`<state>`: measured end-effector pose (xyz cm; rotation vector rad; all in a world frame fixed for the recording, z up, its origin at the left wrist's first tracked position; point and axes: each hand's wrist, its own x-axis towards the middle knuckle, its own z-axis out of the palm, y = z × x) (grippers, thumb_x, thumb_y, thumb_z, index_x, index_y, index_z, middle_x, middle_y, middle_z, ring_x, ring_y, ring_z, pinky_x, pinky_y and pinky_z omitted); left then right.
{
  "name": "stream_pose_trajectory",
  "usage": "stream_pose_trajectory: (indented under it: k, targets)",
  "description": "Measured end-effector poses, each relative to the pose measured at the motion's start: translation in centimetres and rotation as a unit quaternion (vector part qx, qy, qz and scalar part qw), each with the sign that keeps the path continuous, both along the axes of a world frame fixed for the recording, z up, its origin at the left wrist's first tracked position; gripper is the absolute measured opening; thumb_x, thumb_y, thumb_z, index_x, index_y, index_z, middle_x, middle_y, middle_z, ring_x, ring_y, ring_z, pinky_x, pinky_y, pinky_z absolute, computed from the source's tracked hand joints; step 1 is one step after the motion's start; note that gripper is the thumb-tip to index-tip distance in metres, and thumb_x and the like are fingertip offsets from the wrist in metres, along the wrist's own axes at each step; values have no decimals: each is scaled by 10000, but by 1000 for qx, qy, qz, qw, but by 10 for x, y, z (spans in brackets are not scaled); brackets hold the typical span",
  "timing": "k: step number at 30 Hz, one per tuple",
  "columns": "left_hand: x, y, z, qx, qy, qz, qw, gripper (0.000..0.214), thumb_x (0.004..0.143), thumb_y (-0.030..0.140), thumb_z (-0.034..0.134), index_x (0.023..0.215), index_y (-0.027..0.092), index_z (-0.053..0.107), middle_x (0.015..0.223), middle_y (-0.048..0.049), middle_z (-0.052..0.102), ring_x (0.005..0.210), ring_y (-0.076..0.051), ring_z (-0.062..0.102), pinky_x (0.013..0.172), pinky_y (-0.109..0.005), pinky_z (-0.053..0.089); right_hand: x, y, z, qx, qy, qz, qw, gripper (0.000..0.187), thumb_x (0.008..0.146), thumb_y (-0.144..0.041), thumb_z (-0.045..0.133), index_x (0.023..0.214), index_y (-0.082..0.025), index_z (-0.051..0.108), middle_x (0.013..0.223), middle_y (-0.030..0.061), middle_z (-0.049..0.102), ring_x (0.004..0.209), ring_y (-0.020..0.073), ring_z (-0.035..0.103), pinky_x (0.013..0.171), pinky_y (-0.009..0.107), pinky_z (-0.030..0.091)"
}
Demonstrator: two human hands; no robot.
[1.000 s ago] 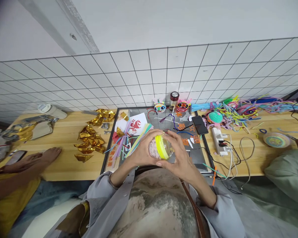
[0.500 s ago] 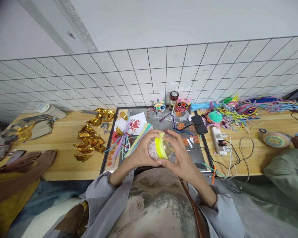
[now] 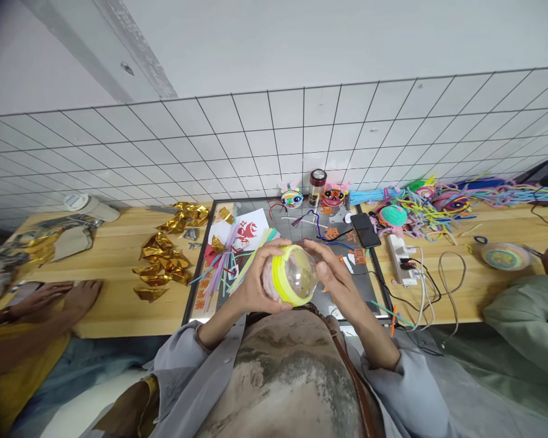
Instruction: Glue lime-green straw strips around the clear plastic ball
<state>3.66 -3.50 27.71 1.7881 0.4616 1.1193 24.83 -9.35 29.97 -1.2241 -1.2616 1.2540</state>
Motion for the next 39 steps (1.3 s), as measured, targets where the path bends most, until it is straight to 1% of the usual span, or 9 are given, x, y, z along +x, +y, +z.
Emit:
stream_pose_trajectory:
  k: [5, 10, 14, 21, 25, 27, 31, 34, 39]
  targets:
    - [0, -3, -3, -140, -56, -23, 988, 919, 543, 591, 918, 1265, 274, 447, 1520, -160, 471, 1429, -367, 471, 1170, -547, 366, -9, 1, -7, -27, 37, 11, 999, 653, 926, -769, 454, 1364, -316, 627, 1483, 56, 598, 1430, 305, 497, 1213, 501, 377]
    - [5, -1, -4, -112, -103, -59, 987, 883, 550, 506, 942, 1277, 293, 488, 1398, -104, 549, 1365, -343, 528, 1135, -512, 412, -9, 4, -5, -5, 22, 7, 1000, 572, 944, -735, 459, 1252, -299, 663, 1439, 61, 613, 1410, 296, 501, 1228, 501, 347]
    - [5, -2, 1, -88, -84, -44, 992, 859, 570, 461, 945, 1291, 301, 507, 1439, -110, 524, 1386, -338, 508, 1153, -516, 401, -8, 8, 5, 41, -24, 4, 999, 564, 944, -735, 456, 1251, -319, 683, 1448, 53, 589, 1429, 294, 474, 1232, 503, 334]
    - [0, -3, 3, -138, -26, -30, 990, 1047, 548, 576, 917, 1438, 249, 472, 1530, -157, 480, 1444, -388, 450, 1230, -552, 328, -9, 12, 16, 57, -77, 13, 995, 592, 929, -764, 447, 1177, -298, 714, 1368, 79, 619, 1367, 296, 527, 1168, 468, 410]
    - [3, -1, 5, -154, -38, -26, 987, 928, 495, 583, 929, 1295, 233, 614, 1476, -148, 547, 1431, -403, 460, 1226, -554, 332, -10, 14, 14, 51, -60, 12, 997, 582, 925, -762, 468, 1170, -295, 715, 1372, 72, 625, 1369, 285, 530, 1186, 465, 392]
    - [6, -1, 6, -234, -82, -20, 969, 921, 488, 599, 922, 1280, 237, 624, 1425, -133, 596, 1361, -387, 533, 1171, -527, 406, -13, 15, 11, 29, -22, 6, 999, 603, 928, -768, 452, 1210, -299, 704, 1395, 67, 630, 1367, 279, 541, 1196, 472, 388]
    - [12, -3, 10, -394, -170, -8, 903, 857, 493, 564, 915, 1232, 225, 644, 1347, -115, 665, 1259, -361, 619, 1072, -472, 497, -20, 15, 4, -34, 39, -23, 998, 696, 922, -810, 387, 1260, -281, 687, 1391, 76, 668, 1364, 289, 564, 1191, 486, 410]
    - [17, -4, 11, -449, -197, -6, 872, 779, 512, 518, 907, 1185, 217, 658, 1278, -110, 713, 1248, -356, 636, 1060, -467, 510, -21, 14, -1, -55, 49, -42, 996, 746, 895, -843, 389, 1296, -275, 659, 1392, 88, 672, 1375, 306, 563, 1175, 505, 434]
    - [24, -3, 10, -490, -208, 12, 846, 754, 555, 482, 902, 1209, 213, 639, 1191, -92, 742, 1195, -333, 677, 1013, -446, 535, -20, 11, -3, -24, -29, -95, 995, 893, 807, -816, 602, 1516, -299, 434, 1616, 118, 441, 1511, 323, 391, 1201, 546, 386]
